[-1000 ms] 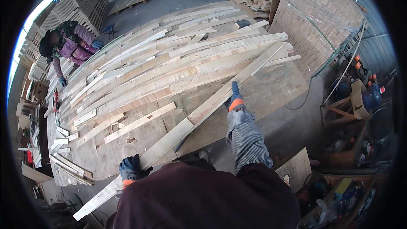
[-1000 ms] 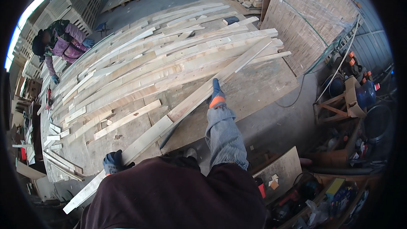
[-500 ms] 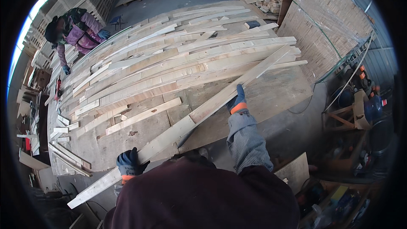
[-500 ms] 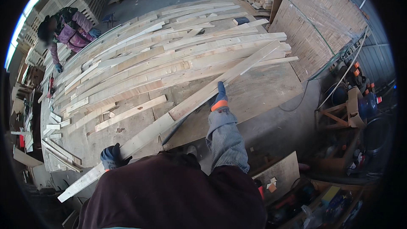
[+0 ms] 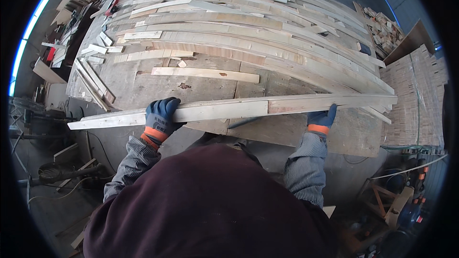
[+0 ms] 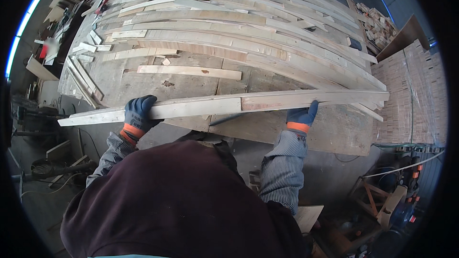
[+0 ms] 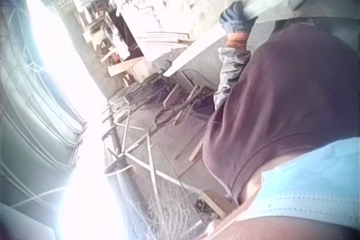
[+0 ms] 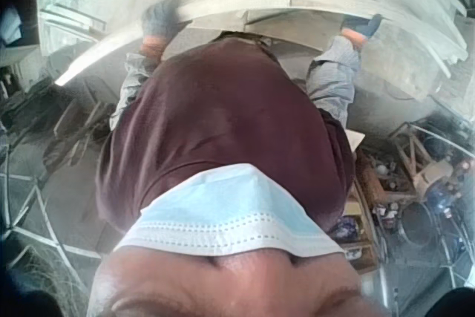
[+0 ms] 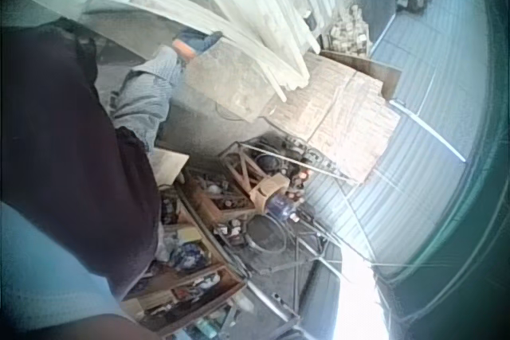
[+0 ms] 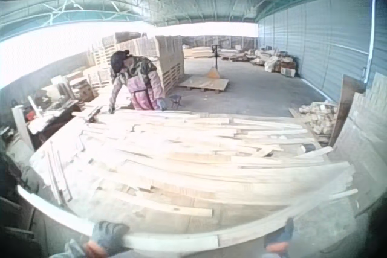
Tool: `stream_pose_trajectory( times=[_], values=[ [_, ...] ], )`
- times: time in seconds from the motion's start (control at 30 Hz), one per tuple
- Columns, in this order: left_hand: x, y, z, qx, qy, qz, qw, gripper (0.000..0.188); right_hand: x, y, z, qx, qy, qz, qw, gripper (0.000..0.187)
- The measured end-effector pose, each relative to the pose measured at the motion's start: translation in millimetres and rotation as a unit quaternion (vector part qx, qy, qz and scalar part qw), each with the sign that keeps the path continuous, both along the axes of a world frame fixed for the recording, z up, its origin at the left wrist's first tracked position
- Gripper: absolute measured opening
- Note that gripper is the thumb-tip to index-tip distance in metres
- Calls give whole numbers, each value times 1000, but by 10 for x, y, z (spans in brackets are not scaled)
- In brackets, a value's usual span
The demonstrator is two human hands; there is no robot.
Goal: The person assembles wooden planks on a large work surface using a nail gun. They repeatedly pick up planks, position them, and fasten them in place. A tape measure is used to check dimensions during the process.
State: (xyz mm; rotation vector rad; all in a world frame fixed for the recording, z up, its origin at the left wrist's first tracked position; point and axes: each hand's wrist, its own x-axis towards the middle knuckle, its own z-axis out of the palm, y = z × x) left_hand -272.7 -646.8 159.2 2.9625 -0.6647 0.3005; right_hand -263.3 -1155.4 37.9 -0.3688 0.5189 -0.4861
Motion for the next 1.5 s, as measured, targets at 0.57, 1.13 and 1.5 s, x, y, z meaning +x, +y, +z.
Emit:
stream_pose_trajectory(
  times=[0.57, 1.13, 1.5],
  values=[
    [333, 208, -304, -25, 27, -37, 999, 52, 171, 77, 263, 77, -217, 54, 972, 35],
    [1712, 373, -245, 18, 151, -135, 979, 73, 1025, 488, 212, 11, 188, -123, 974, 67],
    [3686, -993, -1162, 105, 156, -102, 977, 64, 1180, 404, -1005, -317, 536, 77, 779, 56]
  ],
)
